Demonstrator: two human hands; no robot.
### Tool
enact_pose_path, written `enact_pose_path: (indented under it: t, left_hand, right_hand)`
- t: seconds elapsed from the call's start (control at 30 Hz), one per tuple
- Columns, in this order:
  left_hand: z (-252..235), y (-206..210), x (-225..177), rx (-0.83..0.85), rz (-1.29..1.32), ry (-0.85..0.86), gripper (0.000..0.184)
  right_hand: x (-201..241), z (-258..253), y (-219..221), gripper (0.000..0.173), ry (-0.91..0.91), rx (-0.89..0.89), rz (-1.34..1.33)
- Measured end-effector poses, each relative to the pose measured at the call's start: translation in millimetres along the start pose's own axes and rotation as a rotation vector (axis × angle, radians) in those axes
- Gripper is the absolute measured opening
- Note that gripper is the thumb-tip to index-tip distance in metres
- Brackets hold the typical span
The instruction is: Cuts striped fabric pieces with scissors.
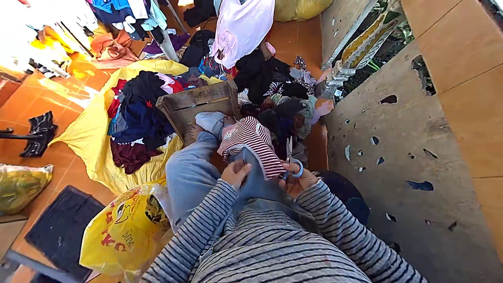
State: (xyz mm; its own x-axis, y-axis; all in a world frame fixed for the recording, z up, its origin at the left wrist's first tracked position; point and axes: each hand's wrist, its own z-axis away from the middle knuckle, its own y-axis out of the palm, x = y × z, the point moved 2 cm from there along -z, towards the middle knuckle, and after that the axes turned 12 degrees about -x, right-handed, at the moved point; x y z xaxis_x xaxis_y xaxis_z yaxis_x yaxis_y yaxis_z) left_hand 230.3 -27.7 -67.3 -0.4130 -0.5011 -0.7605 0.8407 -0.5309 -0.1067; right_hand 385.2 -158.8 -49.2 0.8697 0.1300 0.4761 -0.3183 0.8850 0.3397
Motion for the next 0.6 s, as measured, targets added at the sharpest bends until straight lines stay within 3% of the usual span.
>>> enact_pose_path:
  t: [0.13,0.23,0.33,0.4,0.47,0.6]
  left_hand:
    - [2,2,-14,-0.011,0.354,-0.244,0.046]
    - [-2,7,-15,0.052,0.485,-0.246,0.036]
    - [-6,17,-11,0.071,0.538,-0.18,0.027]
    - [-6,17,-10,0.097,0.565,-0.175,0.038]
    - [0,15,-14,0.126,0.634,-0.256,0.045]
    - [-1,22,-7,0.27,0.604,-0.27,0.032]
  right_hand:
    - [-8,-1,2,0.014,0.121,0.288,-0.079]
    - [-8,-7,2,0.022,0.296,0.564,-0.17]
    - [-9,-5,-3,0.028,0.31,0.559,-0.156]
    - [-9,-8,-4,0.029,0.265,0.552,-0.102]
    - [-7,-13,-6,0.029,0.26,0.66,-0.097]
    - [-6,-12,-4,0.026,0.345,0.841,-0.145]
